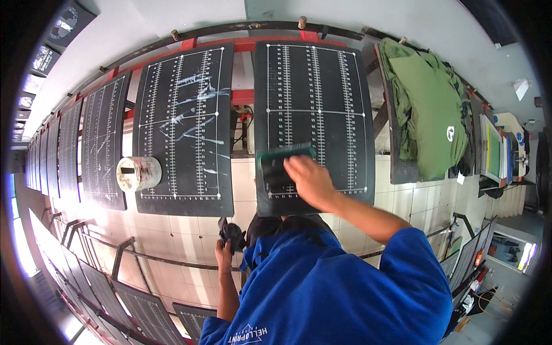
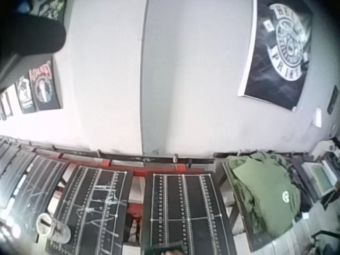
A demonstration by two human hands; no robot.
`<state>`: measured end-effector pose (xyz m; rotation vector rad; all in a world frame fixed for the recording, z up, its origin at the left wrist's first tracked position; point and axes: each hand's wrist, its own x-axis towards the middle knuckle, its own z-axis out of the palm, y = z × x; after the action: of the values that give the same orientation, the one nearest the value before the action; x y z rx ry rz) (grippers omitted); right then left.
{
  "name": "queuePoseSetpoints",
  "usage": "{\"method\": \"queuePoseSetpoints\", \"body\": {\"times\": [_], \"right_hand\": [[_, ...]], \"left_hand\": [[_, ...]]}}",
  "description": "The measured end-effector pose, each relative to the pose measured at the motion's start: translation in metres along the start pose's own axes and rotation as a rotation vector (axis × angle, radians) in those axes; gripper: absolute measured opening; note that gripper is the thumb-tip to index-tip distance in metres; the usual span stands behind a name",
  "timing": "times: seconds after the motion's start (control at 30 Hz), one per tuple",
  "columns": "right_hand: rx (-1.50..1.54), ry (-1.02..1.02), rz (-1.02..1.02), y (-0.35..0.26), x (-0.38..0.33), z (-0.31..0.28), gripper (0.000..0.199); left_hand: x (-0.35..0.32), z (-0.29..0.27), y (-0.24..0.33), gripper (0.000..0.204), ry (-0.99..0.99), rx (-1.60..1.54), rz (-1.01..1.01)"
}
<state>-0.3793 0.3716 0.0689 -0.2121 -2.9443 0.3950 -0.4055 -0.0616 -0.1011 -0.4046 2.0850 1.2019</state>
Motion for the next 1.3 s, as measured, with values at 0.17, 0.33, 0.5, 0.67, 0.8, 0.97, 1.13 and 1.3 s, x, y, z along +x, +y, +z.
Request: {"method": "queuePoseSetpoints", "body": {"times": [0.17, 0.33, 0.5, 0.67, 0.8, 0.97, 1.13, 1.3], "right_hand": [[0.217, -0.185, 0.037, -0.032, -0.099, -0.035, 0.041], [0.355, -0.067, 0.459, 0.001, -0.134, -0.085, 0.045], [0.285, 0.202, 0.762, 0.029, -0.167, -0.102, 0.045], [0.444, 0.235, 0.793, 0.005, -0.184, -0.113, 0.042], [0.482, 0.234, 0.808, -0.018, -0.197, -0.114, 0.041], [0.530, 0.250, 0.814, -0.027, -0.200, -0.117, 0.037], [0.516, 0.171, 0.819, -0.014, -0.179, -0.129, 0.033], [0.604, 0.274, 0.659, 0.014, -0.157, -0.137, 0.032]], "left_hand": [[-0.057, 0.013, 0.108, 0.022, -0.154, 0.278, 0.304], [-0.111, 0.013, 0.223, 0.020, -0.166, 0.271, 0.579], [-0.051, 0.087, 0.341, 0.026, 0.044, 0.361, 1.052], [0.055, 0.168, 0.375, 0.029, 0.136, 0.645, 1.047], [0.073, 0.188, 0.331, 0.028, 0.175, 0.646, 0.991], [0.042, 0.166, 0.266, 0.023, 0.136, 0.501, 1.065], [-0.017, 0.138, 0.195, 0.026, 0.119, 0.421, 1.085], [-0.053, 0.128, 0.151, 0.030, 0.151, 0.336, 0.941]]}}
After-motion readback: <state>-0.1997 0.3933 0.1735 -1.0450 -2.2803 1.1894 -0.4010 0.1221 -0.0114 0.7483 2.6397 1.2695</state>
